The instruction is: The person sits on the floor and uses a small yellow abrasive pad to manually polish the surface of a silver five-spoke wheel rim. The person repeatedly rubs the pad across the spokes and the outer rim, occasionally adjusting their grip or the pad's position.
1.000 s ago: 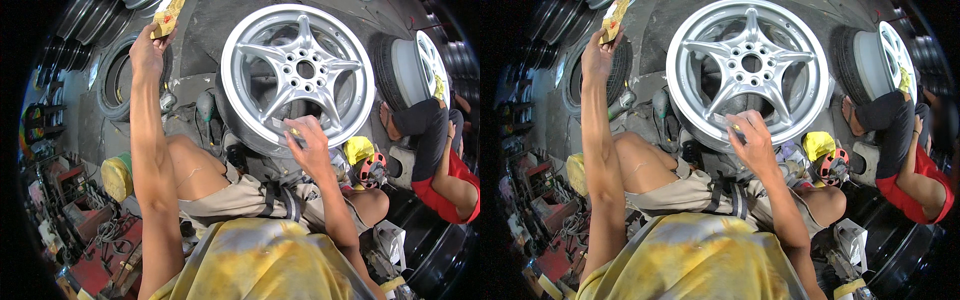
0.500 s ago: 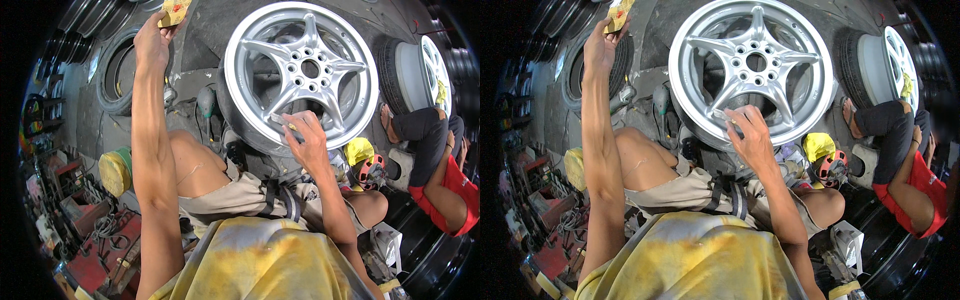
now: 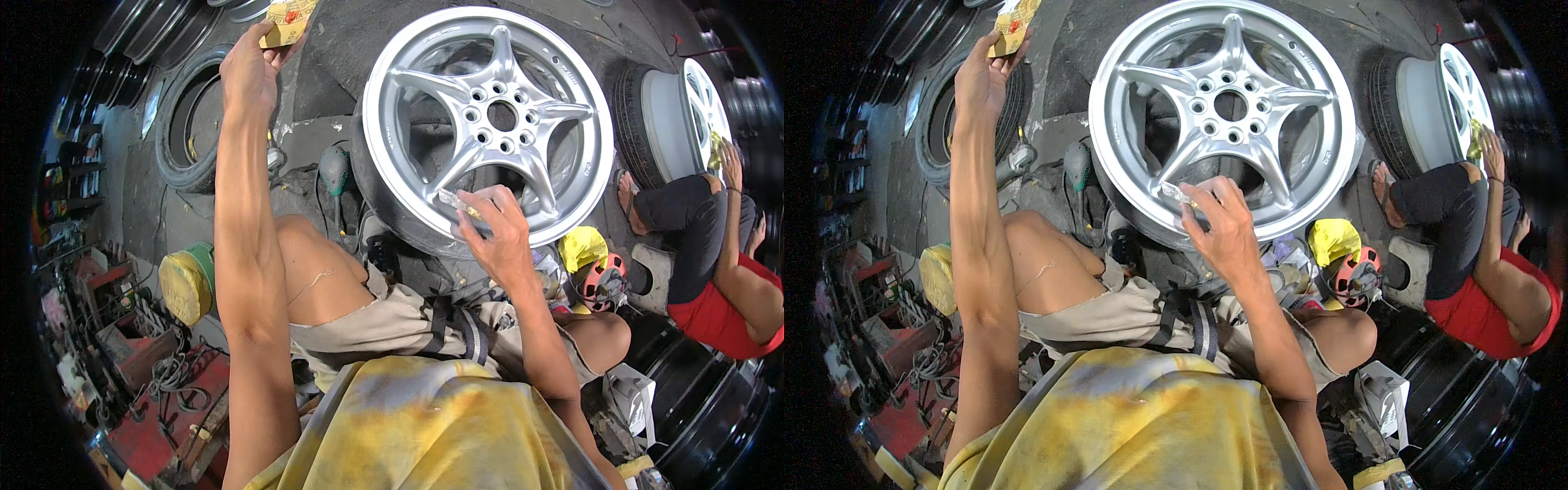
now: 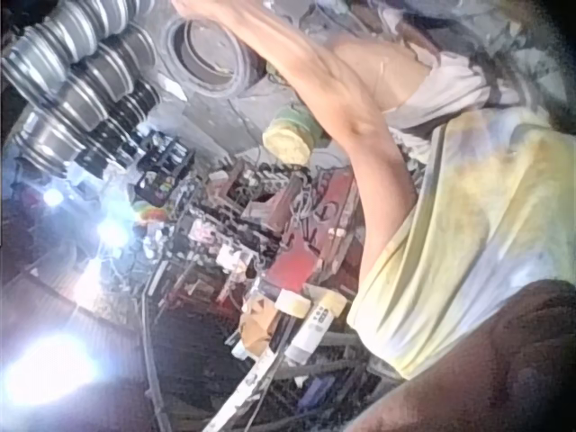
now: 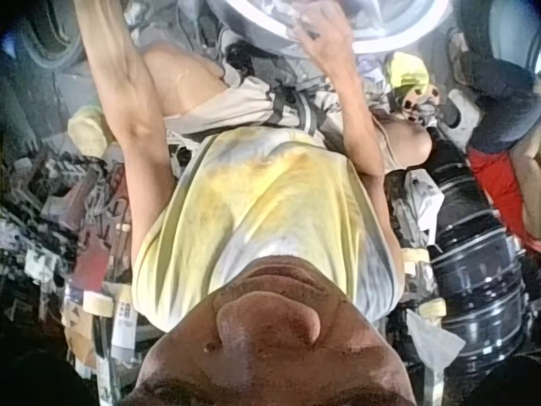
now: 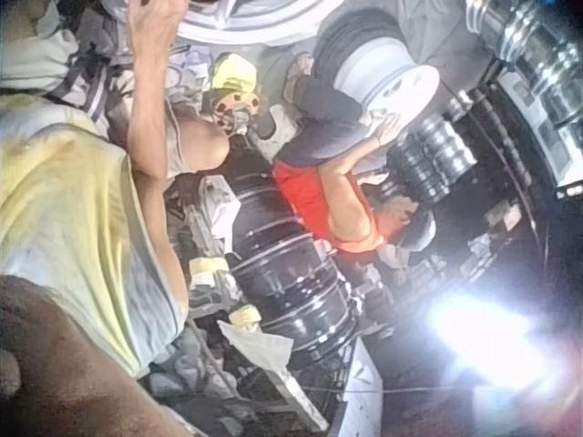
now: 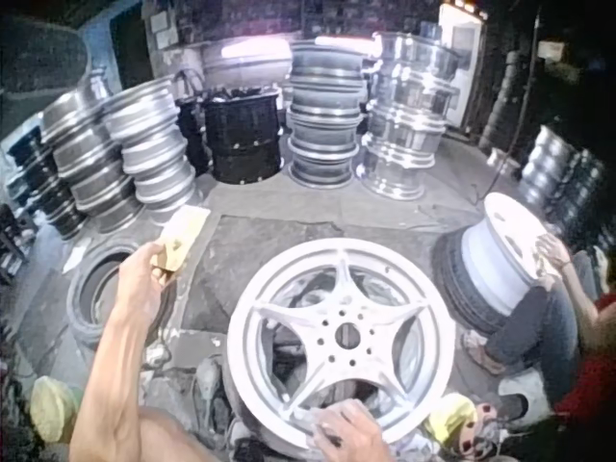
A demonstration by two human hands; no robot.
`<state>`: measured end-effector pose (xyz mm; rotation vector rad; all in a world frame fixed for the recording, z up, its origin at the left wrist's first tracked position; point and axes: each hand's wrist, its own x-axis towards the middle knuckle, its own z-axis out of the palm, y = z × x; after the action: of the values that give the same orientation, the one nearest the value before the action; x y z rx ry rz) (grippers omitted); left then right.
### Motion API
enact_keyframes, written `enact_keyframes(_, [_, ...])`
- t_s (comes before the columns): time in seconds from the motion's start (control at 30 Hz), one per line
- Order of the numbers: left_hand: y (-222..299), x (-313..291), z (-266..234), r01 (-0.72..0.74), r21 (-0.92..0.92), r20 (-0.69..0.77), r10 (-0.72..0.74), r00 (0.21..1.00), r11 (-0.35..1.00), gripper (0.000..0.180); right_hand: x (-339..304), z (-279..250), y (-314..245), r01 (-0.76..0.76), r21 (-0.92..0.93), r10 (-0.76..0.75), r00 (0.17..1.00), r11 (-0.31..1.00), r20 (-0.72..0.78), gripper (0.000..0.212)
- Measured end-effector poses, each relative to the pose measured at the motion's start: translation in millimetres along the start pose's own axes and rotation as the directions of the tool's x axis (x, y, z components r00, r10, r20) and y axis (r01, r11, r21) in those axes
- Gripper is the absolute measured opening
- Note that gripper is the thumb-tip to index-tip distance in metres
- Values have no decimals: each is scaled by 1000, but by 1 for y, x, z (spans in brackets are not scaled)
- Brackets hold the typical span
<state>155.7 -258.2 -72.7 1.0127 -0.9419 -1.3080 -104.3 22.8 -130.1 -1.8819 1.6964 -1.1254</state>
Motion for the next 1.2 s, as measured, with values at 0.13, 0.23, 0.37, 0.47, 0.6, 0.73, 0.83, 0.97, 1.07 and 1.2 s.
enact_keyframes(0.13, [-1, 0, 0, -2, 3, 16, 1, 1000, 1000, 41, 0, -1, -1, -1, 5, 1, 1000, 1000, 16, 30])
enact_keyframes(0.23, [-3, -2, 5, 23, 6, 22, -24, 999, 1000, 41, -2, -6, -1, -37, 27, 37, 999, 999, 17, 29])
enact_keyframes(0.37, [2, -8, 11, 129, 42, 81, -132, 988, 991, 42, -3, -26, -6, -123, 61, 122, 992, 991, 8, 24])
enact_keyframes(0.47, [1, -7, 3, 227, 109, 166, -243, 956, 968, 41, -6, -51, -4, -169, 78, 171, 985, 983, -23, 18])
enact_keyframes(0.6, [3, -18, 23, 295, 111, 183, -312, 932, 949, 44, -11, -93, 16, -283, 28, 285, 953, 959, -101, 15])
enact_keyframes(0.73, [-3, -13, 18, 376, 75, 238, -383, 892, 923, 46, -15, -147, 49, -408, 28, 406, 894, 913, -189, 13])
enact_keyframes(0.83, [-7, -14, 20, 390, 127, 214, -409, 887, 912, 43, -13, -177, 81, -433, 207, 477, 836, 877, -272, 17])
enact_keyframes(0.97, [-13, -12, 16, 533, 188, 236, -565, 791, 825, 42, -6, -198, 122, -537, 490, 680, 713, 687, -172, 22])
enact_keyframes(1.07, [-20, -16, 18, 590, 249, 325, -640, 696, 768, 35, 2, -199, 147, -578, 590, 757, 647, 564, -90, 23])
enact_keyframes(1.2, [-22, -31, 27, 604, 318, 369, -682, 632, 731, 23, 28, -183, 175, -563, 627, 749, 661, 539, -50, 25])
